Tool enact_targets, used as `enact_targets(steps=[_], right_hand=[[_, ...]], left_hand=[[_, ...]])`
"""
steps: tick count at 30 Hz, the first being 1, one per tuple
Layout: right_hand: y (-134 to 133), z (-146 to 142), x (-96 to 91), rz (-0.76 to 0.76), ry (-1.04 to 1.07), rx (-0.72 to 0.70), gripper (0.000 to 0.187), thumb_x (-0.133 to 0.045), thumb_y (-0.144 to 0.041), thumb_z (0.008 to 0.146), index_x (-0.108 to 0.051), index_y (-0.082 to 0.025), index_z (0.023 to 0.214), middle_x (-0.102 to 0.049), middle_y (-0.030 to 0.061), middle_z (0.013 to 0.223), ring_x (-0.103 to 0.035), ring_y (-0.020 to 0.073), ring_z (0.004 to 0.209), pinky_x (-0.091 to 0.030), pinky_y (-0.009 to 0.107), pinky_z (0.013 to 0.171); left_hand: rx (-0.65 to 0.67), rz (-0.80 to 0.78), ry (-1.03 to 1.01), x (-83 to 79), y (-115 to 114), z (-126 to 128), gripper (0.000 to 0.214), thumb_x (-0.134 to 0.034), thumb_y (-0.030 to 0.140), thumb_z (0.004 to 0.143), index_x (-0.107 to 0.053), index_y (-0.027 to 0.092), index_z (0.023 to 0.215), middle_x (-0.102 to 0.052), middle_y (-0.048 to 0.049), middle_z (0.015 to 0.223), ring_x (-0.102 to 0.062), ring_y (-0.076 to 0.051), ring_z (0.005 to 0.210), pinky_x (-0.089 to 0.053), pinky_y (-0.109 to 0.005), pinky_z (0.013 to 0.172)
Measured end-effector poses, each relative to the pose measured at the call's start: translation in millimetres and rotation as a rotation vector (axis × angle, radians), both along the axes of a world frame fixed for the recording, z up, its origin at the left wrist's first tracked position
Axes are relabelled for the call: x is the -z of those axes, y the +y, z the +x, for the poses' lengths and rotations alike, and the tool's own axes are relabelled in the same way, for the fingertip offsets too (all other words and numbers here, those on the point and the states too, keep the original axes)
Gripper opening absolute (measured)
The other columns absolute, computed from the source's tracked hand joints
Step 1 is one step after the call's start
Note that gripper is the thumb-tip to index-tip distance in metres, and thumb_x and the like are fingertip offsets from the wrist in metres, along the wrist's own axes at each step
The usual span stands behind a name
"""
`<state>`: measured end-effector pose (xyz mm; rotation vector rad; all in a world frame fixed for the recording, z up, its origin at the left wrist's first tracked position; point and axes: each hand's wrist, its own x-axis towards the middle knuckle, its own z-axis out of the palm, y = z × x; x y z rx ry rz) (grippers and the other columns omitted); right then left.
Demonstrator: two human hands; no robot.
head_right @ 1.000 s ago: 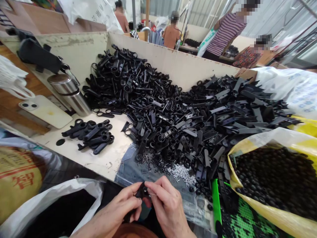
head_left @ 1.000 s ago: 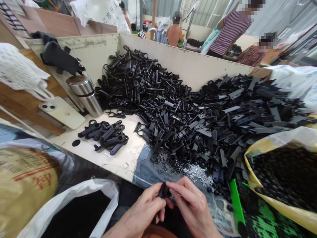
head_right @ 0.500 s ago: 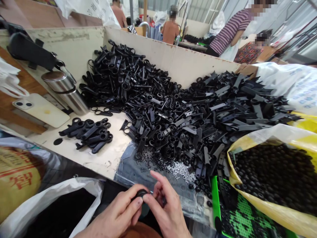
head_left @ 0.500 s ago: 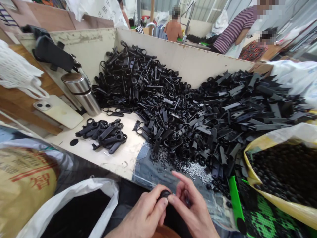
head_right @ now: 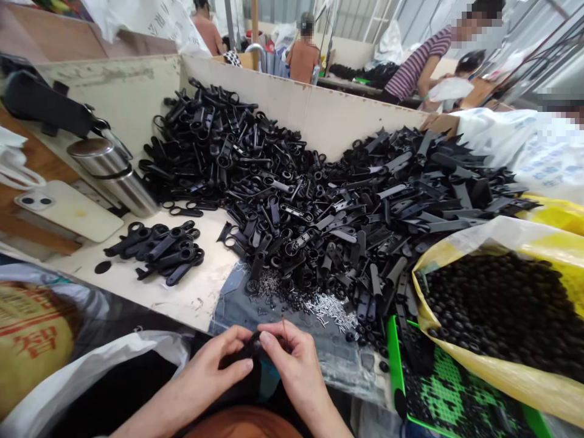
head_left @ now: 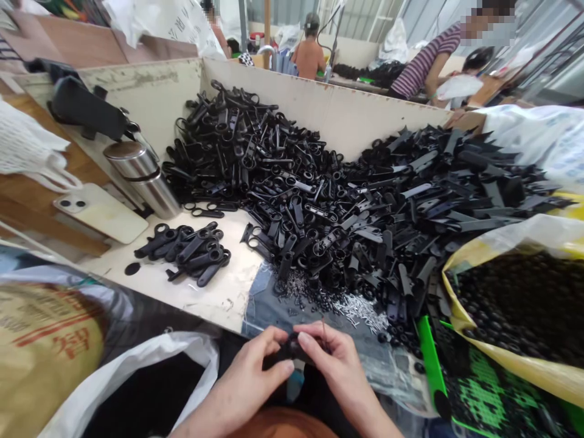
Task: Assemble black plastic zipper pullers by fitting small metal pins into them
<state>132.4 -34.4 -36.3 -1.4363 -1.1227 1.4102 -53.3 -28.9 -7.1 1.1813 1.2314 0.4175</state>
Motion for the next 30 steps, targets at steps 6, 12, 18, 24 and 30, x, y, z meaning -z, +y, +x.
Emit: enact_targets(steps=[6,12,18,24,30], right_hand=[[9,-4,-5.6,-0.010,0.069,-0.094,0.044,-0.074,-0.061,0.087,-0.081,-0.019,0.096,-0.076,0.0075,0.080,-0.067,0.0199,0.075,-0.052,0.029,0.069],[12,-5,-0.3,-0.037,0.100,-0.101,0.046,-0.073,-0.061,0.087,-0.080,-0.017,0.099,-0.076,0.0079,0.081,-0.066,0.0196,0.074,-0.053,0.028,0.067],[12,3,-4.8,0.064,-0.072,-0.187,0.038,-0.072,-0.053,0.089,-0.081,-0.021,0.108,-0.063,0.0006,0.076,-0.055,0.0153,0.065,-0.047,0.027,0.061],[14,9,-7.3,0.136,-0.124,-0.288,0.031,-0.071,-0.044,0.092,-0.081,-0.024,0.112,-0.055,-0.0015,0.077,-0.048,0.0142,0.066,-0.043,0.027,0.063],[18,14,-13.0,0.123,-0.141,-0.372,0.031,-0.068,-0.041,0.095,-0.079,-0.023,0.119,-0.061,0.0006,0.085,-0.055,0.0162,0.075,-0.044,0.027,0.067]], left_hand=[[-0.047,-0.330,-0.327,-16.6,6,-3,0.039,-0.069,0.040,0.078,-0.052,0.018,0.105,-0.059,0.0040,0.069,-0.052,-0.014,0.067,-0.042,-0.029,0.070],[-0.116,-0.435,-0.346,-18.5,7,1,0.048,-0.072,0.045,0.074,-0.053,0.016,0.106,-0.063,0.0028,0.069,-0.050,-0.011,0.058,-0.034,-0.027,0.058],[-0.213,-0.469,-0.384,-16.9,7,-2,0.058,-0.075,0.044,0.076,-0.049,0.014,0.118,-0.065,0.0034,0.067,-0.046,-0.009,0.055,-0.027,-0.026,0.056],[-0.224,-0.530,-0.390,-13.4,4,-4,0.079,-0.079,0.046,0.073,-0.041,0.009,0.132,-0.067,0.0015,0.068,-0.048,-0.010,0.056,-0.027,-0.027,0.057],[-0.214,-0.549,-0.391,-10.3,3,-3,0.072,-0.077,0.044,0.076,-0.045,0.009,0.130,-0.069,0.0001,0.069,-0.048,-0.010,0.055,-0.025,-0.027,0.055]])
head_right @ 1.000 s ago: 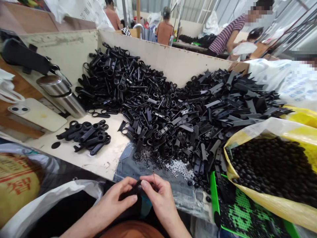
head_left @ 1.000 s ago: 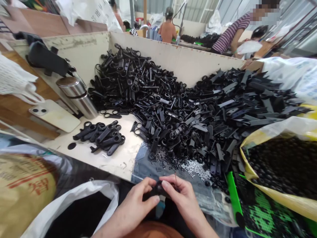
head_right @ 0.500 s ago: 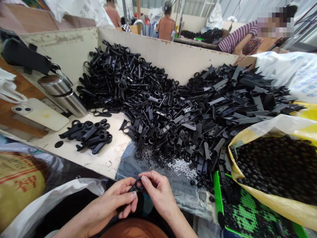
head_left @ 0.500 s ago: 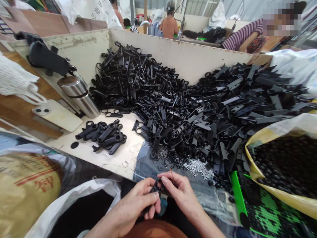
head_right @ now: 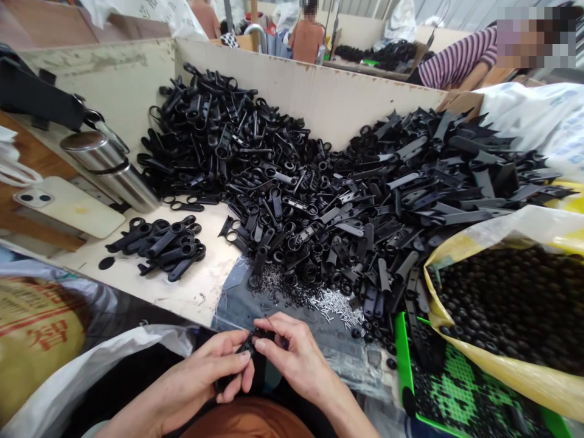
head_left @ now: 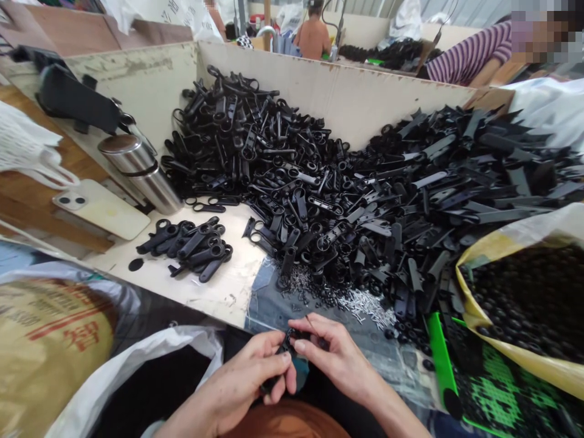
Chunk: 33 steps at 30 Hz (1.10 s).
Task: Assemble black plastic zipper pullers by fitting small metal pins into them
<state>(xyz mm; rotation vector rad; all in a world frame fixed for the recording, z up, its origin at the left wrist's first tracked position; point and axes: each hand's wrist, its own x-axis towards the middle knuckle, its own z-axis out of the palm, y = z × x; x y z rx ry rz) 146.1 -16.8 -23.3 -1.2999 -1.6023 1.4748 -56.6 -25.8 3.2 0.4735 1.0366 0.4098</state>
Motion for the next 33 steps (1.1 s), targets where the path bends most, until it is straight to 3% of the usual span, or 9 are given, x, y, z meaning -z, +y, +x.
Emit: enact_targets(steps=[7,11,14,17,20,23,28,33], right_hand=[[-8,1,0.6,0.043,-0.048,0.048,0.032,-0.069,-0.045,0.094,-0.080,-0.027,0.118,-0.069,0.0039,0.091,-0.062,0.0199,0.083,-0.048,0.029,0.071],[-8,11,-3.7,0.050,-0.049,0.018,0.034,-0.071,-0.045,0.093,-0.077,-0.029,0.122,-0.072,0.0039,0.098,-0.063,0.0186,0.080,-0.049,0.027,0.068],[5,23,-8.6,0.114,-0.113,0.139,0.029,-0.065,-0.042,0.097,-0.078,-0.024,0.115,-0.071,0.0020,0.087,-0.059,0.0165,0.069,-0.047,0.027,0.063],[20,28,-9.1,0.262,-0.310,0.243,0.021,-0.058,-0.032,0.098,-0.076,-0.021,0.095,-0.068,0.0019,0.078,-0.059,0.0174,0.066,-0.046,0.028,0.063],[30,22,-4.6,0.383,-0.513,0.157,0.020,-0.054,-0.025,0.099,-0.073,-0.021,0.092,-0.068,0.0036,0.085,-0.064,0.0182,0.072,-0.048,0.028,0.066],[32,13,1.6,0.444,-0.671,0.110,0.021,-0.052,-0.022,0.101,-0.073,-0.022,0.097,-0.067,0.0041,0.089,-0.068,0.0180,0.074,-0.048,0.027,0.065],[30,6,8.5,0.462,-0.723,0.104,0.022,-0.054,-0.013,0.099,-0.073,-0.023,0.097,-0.067,0.0035,0.091,-0.069,0.0182,0.073,-0.044,0.026,0.062],[29,11,7.9,0.480,-0.688,0.136,0.020,-0.052,-0.015,0.100,-0.071,-0.022,0.095,-0.067,0.0032,0.091,-0.069,0.0181,0.075,-0.046,0.026,0.064]], left_hand=[[0.022,-0.013,-0.060,3.9,-2,1,0.056,-0.078,0.046,0.079,-0.056,0.012,0.117,-0.067,-0.0012,0.069,-0.047,-0.009,0.053,-0.026,-0.025,0.053],[-0.001,-0.015,-0.100,7.6,-5,7,0.049,-0.083,0.046,0.077,-0.062,0.015,0.109,-0.060,0.0030,0.065,-0.042,-0.007,0.052,-0.027,-0.022,0.053],[-0.105,0.111,0.048,10.8,-3,14,0.043,-0.087,0.044,0.072,-0.064,0.017,0.097,-0.054,0.0065,0.063,-0.038,-0.006,0.050,-0.025,-0.020,0.049],[-0.120,0.323,0.307,13.1,6,25,0.030,-0.080,0.043,0.079,-0.066,0.019,0.091,-0.054,0.0068,0.055,-0.037,-0.008,0.042,-0.025,-0.021,0.045],[-0.107,0.606,0.560,13.2,15,37,0.016,-0.077,0.035,0.079,-0.069,0.020,0.079,-0.067,-0.0002,0.063,-0.057,-0.016,0.052,-0.037,-0.025,0.053],[-0.004,0.788,0.769,14.5,21,46,0.008,-0.068,0.027,0.084,-0.071,0.023,0.078,-0.073,-0.0044,0.068,-0.068,-0.025,0.065,-0.040,-0.030,0.063],[0.150,0.892,0.902,24.2,20,54,0.018,-0.061,0.017,0.087,-0.073,0.027,0.095,-0.079,-0.0092,0.080,-0.074,-0.032,0.075,-0.038,-0.033,0.068],[0.179,0.902,0.926,25.6,22,56,0.019,-0.061,0.012,0.084,-0.072,0.026,0.090,-0.075,-0.0083,0.073,-0.072,-0.030,0.071,-0.036,-0.033,0.066]])
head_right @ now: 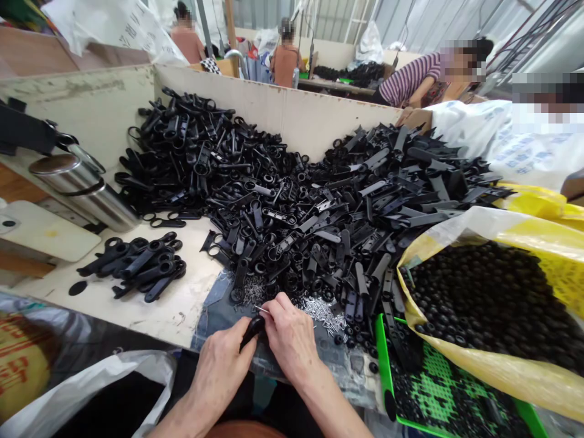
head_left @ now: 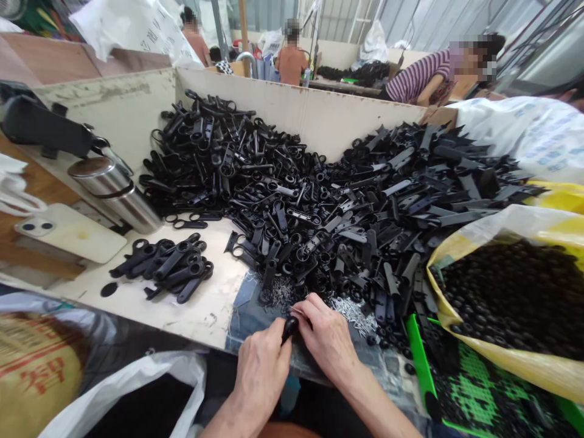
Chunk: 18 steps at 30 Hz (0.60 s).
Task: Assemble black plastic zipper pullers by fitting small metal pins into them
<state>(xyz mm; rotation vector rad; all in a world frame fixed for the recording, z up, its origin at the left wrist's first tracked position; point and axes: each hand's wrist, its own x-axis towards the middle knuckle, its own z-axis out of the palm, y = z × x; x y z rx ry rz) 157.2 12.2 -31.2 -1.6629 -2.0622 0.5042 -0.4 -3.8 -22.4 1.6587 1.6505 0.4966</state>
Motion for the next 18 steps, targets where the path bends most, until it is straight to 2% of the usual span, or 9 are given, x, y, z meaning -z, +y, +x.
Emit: enact_targets(steps=[2,4,7,8,10,13,18], right_hand=[[-4,6,-3.7,0.020,0.088,0.021,0.019,-0.052,-0.021,0.103,-0.070,-0.022,0.096,-0.065,0.0031,0.090,-0.067,0.0171,0.075,-0.047,0.026,0.066],[-11,11,-9.2,0.039,0.235,0.044,0.019,-0.052,-0.025,0.104,-0.069,-0.022,0.095,-0.064,0.0028,0.086,-0.064,0.0164,0.071,-0.048,0.026,0.064],[-23,13,-18.6,0.075,0.416,0.036,0.016,-0.058,-0.026,0.103,-0.070,-0.023,0.093,-0.064,0.0022,0.082,-0.060,0.0158,0.066,-0.046,0.026,0.059],[-27,11,-21.4,0.090,0.447,0.022,0.015,-0.059,-0.025,0.102,-0.071,-0.023,0.093,-0.064,0.0023,0.082,-0.060,0.0158,0.066,-0.047,0.025,0.059],[-32,4,-25.4,0.123,0.494,-0.016,0.012,-0.061,-0.023,0.101,-0.070,-0.023,0.094,-0.066,0.0025,0.083,-0.062,0.0156,0.066,-0.047,0.025,0.059],[-34,-6,-27.4,0.147,0.527,-0.067,0.010,-0.062,-0.020,0.100,-0.070,-0.023,0.096,-0.067,0.0028,0.084,-0.065,0.0156,0.068,-0.049,0.024,0.059],[-32,-12,-26.2,0.160,0.526,-0.093,0.011,-0.061,-0.019,0.101,-0.071,-0.022,0.096,-0.067,0.0031,0.083,-0.065,0.0159,0.068,-0.050,0.024,0.059]], left_hand=[[-0.011,-0.008,-0.053,-3.6,3,-2,0.011,-0.063,0.016,0.085,-0.070,0.025,0.084,-0.073,-0.0065,0.072,-0.070,-0.027,0.069,-0.037,-0.031,0.065],[-0.085,-0.121,-0.261,-9.1,5,-6,0.008,-0.067,0.028,0.087,-0.067,0.023,0.080,-0.065,-0.0014,0.061,-0.060,-0.019,0.056,-0.035,-0.027,0.057],[-0.268,-0.461,-0.786,-20.1,6,-14,0.031,-0.078,0.048,0.079,-0.065,0.020,0.081,-0.044,0.0094,0.045,-0.028,-0.007,0.039,-0.020,-0.022,0.045],[-0.320,-0.558,-0.927,-23.8,6,-17,0.038,-0.082,0.051,0.074,-0.064,0.019,0.082,-0.040,0.0115,0.044,-0.022,-0.005,0.038,-0.016,-0.021,0.044],[-0.397,-0.673,-1.102,-30.0,4,-19,0.047,-0.091,0.051,0.064,-0.064,0.017,0.083,-0.044,0.0121,0.044,-0.020,-0.001,0.037,-0.014,-0.020,0.044],[-0.445,-0.721,-1.194,-32.8,0,-19,0.052,-0.096,0.048,0.057,-0.065,0.016,0.082,-0.049,0.0111,0.043,-0.024,0.000,0.034,-0.014,-0.019,0.044],[-0.420,-0.675,-1.230,-27.0,-5,-19,0.048,-0.096,0.047,0.060,-0.065,0.016,0.080,-0.049,0.0105,0.041,-0.025,0.001,0.033,-0.011,-0.019,0.042]])
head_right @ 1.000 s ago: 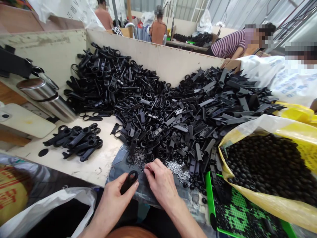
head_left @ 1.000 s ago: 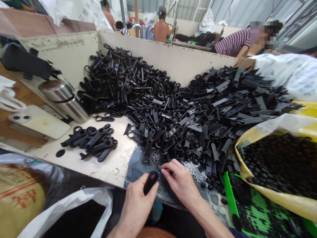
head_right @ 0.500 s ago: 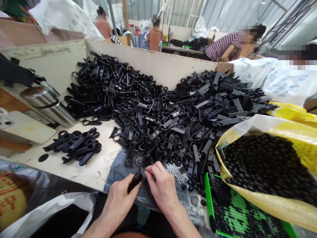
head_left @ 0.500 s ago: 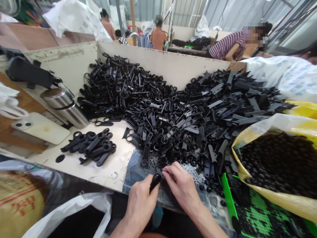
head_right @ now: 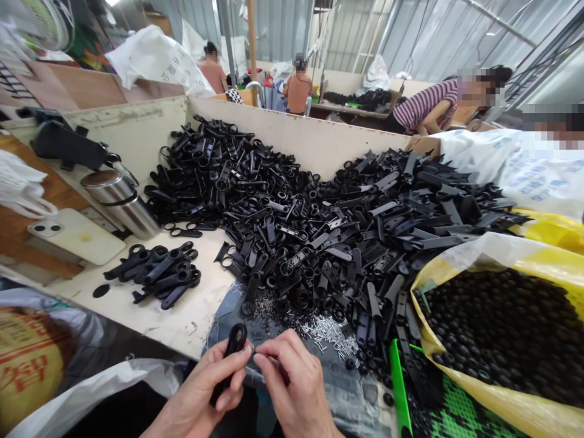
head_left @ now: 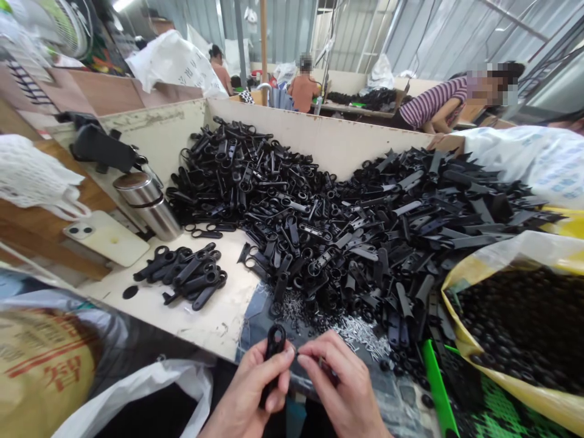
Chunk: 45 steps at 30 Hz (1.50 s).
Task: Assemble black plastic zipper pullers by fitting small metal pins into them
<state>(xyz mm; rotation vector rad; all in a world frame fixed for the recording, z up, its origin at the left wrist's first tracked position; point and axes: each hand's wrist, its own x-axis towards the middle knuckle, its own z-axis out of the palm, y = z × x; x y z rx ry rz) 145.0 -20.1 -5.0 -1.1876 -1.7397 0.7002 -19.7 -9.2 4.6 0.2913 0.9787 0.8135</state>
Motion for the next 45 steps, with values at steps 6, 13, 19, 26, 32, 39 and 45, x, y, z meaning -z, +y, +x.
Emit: enact_targets(steps=[6,13,19,26,32,39,45], right_hand=[[-1,-1,-1.0,0.015,-0.038,-0.015,0.012,-0.060,-0.018,0.102,-0.069,-0.022,0.095,-0.065,0.0022,0.082,-0.064,0.0150,0.068,-0.049,0.024,0.060],[-4,1,-2.8,0.048,-0.071,-0.036,0.012,-0.060,-0.015,0.101,-0.069,-0.021,0.096,-0.064,0.0014,0.082,-0.063,0.0141,0.067,-0.048,0.023,0.059],[-6,6,-4.8,0.051,-0.042,-0.066,0.011,-0.062,-0.014,0.099,-0.070,-0.022,0.097,-0.065,0.0011,0.082,-0.064,0.0139,0.068,-0.049,0.022,0.059],[-5,11,-4.7,0.008,-0.012,-0.111,0.011,-0.063,-0.016,0.100,-0.071,-0.022,0.096,-0.065,0.0006,0.081,-0.064,0.0144,0.070,-0.049,0.022,0.061],[-4,18,-1.0,0.006,-0.095,-0.209,0.014,-0.056,-0.017,0.104,-0.069,-0.023,0.102,-0.064,0.0018,0.084,-0.064,0.0145,0.071,-0.049,0.022,0.062],[-3,24,-5.8,-0.044,-0.174,-0.331,0.018,-0.050,-0.021,0.108,-0.066,-0.022,0.101,-0.063,0.0023,0.086,-0.063,0.0143,0.072,-0.047,0.022,0.062],[-3,25,-6.7,-0.081,-0.160,-0.348,0.017,-0.052,-0.023,0.108,-0.068,-0.022,0.101,-0.064,0.0023,0.085,-0.062,0.0143,0.072,-0.046,0.023,0.063]], left_hand=[[0.027,0.084,0.119,-1.9,-4,-4,0.049,-0.093,0.051,0.063,-0.068,0.015,0.085,-0.055,0.0067,0.046,-0.030,-0.002,0.038,-0.015,-0.019,0.044],[0.091,0.135,0.134,-3.0,-4,-10,0.043,-0.088,0.048,0.069,-0.067,0.014,0.084,-0.068,-0.0013,0.061,-0.036,-0.003,0.043,-0.019,-0.021,0.047],[0.159,0.094,0.067,-3.4,-8,-11,0.039,-0.086,0.042,0.071,-0.065,0.014,0.088,-0.070,-0.0025,0.064,-0.037,-0.004,0.046,-0.022,-0.022,0.051],[0.178,0.211,0.135,4.1,-16,-8,0.037,-0.080,0.046,0.079,-0.063,0.015,0.089,-0.065,-0.0003,0.061,-0.034,-0.006,0.048,-0.020,-0.022,0.049],[0.299,0.410,0.382,9.5,-16,-13,0.028,-0.068,0.044,0.089,-0.063,0.016,0.088,-0.063,0.0013,0.061,-0.045,-0.011,0.055,-0.033,-0.024,0.055],[0.387,0.506,0.525,12.0,-17,-18,0.022,-0.062,0.036,0.093,-0.062,0.019,0.080,-0.064,0.0014,0.063,-0.057,-0.015,0.064,-0.043,-0.026,0.066],[0.379,0.473,0.523,13.8,-17,-16,0.016,-0.063,0.029,0.088,-0.062,0.018,0.076,-0.065,0.0018,0.059,-0.056,-0.013,0.060,-0.043,-0.025,0.064]])
